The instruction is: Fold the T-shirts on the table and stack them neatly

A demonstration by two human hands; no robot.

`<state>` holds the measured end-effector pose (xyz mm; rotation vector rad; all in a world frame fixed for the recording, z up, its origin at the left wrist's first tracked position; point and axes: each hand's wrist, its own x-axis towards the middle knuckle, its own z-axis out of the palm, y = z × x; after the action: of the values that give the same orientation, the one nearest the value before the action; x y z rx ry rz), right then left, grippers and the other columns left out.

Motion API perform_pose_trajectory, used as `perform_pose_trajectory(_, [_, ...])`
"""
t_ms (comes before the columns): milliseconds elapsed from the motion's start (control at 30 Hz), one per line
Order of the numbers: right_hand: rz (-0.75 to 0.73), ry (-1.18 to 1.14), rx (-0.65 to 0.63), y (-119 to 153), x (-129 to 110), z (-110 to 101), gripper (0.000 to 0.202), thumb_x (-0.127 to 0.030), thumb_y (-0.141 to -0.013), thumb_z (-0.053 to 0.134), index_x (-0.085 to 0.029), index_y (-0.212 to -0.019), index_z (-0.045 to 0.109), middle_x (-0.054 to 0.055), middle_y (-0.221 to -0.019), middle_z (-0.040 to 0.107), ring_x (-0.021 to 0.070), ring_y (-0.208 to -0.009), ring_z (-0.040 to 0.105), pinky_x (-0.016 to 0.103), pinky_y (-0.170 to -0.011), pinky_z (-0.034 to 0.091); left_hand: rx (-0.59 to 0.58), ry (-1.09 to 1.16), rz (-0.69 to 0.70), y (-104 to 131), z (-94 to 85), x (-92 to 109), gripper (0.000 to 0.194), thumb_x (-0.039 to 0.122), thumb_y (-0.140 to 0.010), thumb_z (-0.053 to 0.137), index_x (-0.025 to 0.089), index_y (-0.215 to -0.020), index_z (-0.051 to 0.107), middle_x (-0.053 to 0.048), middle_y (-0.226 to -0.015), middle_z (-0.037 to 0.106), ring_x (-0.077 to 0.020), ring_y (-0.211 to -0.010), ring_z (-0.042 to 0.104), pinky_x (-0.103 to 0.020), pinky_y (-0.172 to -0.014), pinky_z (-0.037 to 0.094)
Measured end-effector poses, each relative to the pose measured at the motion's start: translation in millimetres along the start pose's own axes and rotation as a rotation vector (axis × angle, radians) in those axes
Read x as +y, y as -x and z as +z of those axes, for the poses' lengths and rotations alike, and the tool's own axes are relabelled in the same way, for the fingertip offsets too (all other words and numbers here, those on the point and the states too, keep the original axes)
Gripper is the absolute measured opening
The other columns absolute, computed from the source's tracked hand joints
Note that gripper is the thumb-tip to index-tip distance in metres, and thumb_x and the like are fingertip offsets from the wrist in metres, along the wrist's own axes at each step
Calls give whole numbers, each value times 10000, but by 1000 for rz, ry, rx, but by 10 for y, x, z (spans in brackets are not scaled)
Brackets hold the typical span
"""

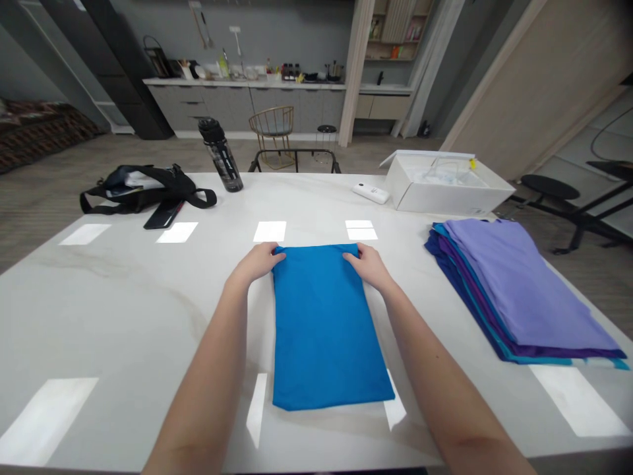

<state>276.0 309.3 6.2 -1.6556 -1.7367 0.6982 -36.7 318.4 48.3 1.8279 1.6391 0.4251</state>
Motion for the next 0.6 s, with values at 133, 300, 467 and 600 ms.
perform_pose_trajectory(133, [-21,21,-6,-1,42,108,197,-417,-841,577,-221,-818,573,15,-768,647,201,-743,594,303,-683,407,41,70,-20,-12,27,14,328,513,-789,628,207,-890,685,-100,-921,724,-289,-880,663,-353,-727,501])
perform_pose_trajectory(300, [55,-235,-55,-18,56,70,316,-348,-754,659,-247,-1029,540,-26,-799,678,176,-688,597,275,-628,440,-69,297,42,23,4,48,380,529,-817,610,196,-989,673,-75,-954,713,-248,-874,663,-344,-727,525])
perform_pose_trajectory(467, [104,-288,-119,-22,127,110,423,-332,-723,653,-247,-1112,512,-35,-817,651,162,-677,573,261,-602,435,-107,322,-92,-35,112,-36,393,451,-781,637,169,-1055,661,-92,-1012,704,-236,-875,664,-335,-695,545])
perform_pose_trajectory(600, [14,-210,4,-4,-1,69,421,-346,-761,624,-240,-1157,531,-52,-735,575,161,-669,524,268,-644,415,-18,254,-28,-55,115,-15,356,434,-816,604,174,-1052,666,-79,-957,699,-222,-836,656,-313,-661,524])
